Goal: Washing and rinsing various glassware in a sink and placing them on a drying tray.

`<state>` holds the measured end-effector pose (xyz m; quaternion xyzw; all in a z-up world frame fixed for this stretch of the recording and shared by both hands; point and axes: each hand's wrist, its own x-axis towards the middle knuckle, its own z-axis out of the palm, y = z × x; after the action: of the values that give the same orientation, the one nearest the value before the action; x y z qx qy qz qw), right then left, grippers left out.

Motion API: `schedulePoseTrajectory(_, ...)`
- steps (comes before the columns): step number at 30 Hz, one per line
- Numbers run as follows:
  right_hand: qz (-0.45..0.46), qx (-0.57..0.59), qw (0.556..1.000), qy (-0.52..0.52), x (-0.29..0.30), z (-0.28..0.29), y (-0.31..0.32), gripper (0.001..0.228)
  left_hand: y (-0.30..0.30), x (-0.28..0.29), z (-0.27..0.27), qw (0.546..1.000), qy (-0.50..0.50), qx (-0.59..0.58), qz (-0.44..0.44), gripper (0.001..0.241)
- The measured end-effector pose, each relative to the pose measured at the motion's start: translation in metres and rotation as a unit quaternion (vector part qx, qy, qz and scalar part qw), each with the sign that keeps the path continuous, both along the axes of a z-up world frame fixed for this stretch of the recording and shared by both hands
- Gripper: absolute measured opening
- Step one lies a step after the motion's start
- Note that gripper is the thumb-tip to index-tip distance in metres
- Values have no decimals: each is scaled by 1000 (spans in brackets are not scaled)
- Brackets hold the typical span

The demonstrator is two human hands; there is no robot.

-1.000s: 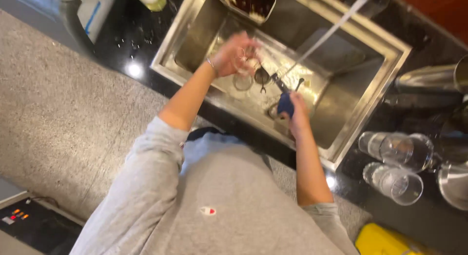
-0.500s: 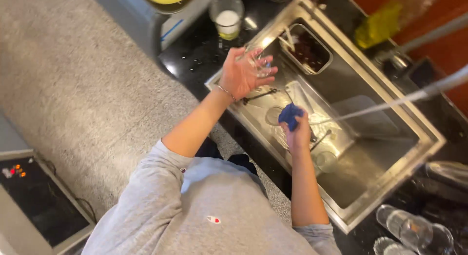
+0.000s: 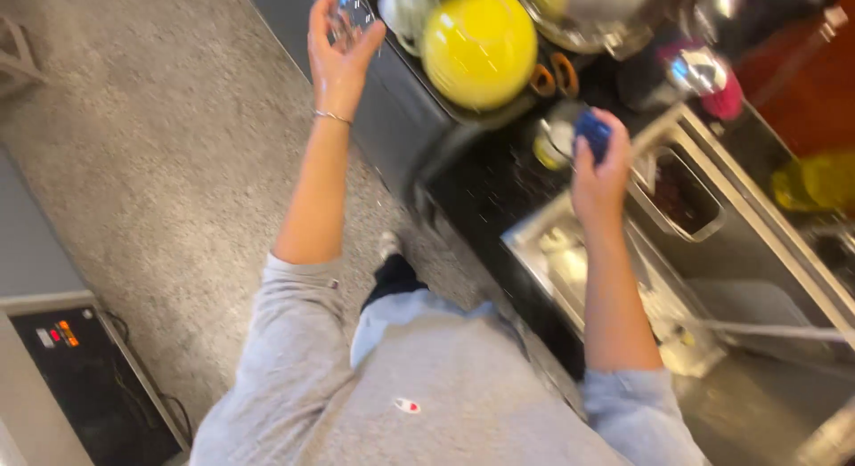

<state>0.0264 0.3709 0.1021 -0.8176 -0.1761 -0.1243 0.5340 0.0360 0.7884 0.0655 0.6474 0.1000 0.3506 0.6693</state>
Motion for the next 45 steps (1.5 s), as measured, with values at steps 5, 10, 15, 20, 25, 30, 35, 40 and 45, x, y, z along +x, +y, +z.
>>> schedulePoseTrajectory(5, -28, 77, 996, 31, -11, 6, 91, 33, 95, 28, 4, 989, 56, 129, 48, 84)
schedulePoseTrajectory(10, 14, 148, 987, 54, 0, 33, 172, 30, 193, 103, -31, 987, 114, 99, 51, 84)
schedulePoseTrajectory(15, 91, 181, 944, 259, 8, 36, 256, 32, 248, 167, -38, 954, 164, 224, 117, 86)
schedulePoseTrajectory(20, 148, 183, 937, 258, 28, 10, 323, 31, 257, 189, -8, 921, 192, 336, 39, 80)
schedulePoseTrajectory(25, 197, 157, 938, 239, 48, 10, 366, 28, 258, 210, -21, 898, 204, 389, -3, 85)
schedulePoseTrajectory(30, 212, 174, 922, 273, 61, 0, 387, 29, 248, 219, -61, 905, 184, 383, -19, 83)
schedulePoseTrajectory(35, 216, 155, 931, 248, 73, -3, 391, 27, 245, 221, -39, 893, 240, 380, -22, 88)
schedulePoseTrajectory(40, 174, 144, 936, 270, 53, -10, 362, 27, 251, 184, -39, 882, 280, 373, -64, 86)
schedulePoseTrajectory(45, 164, 175, 927, 288, 14, 14, 309, 31, 261, 151, -74, 914, 217, 341, 50, 52)
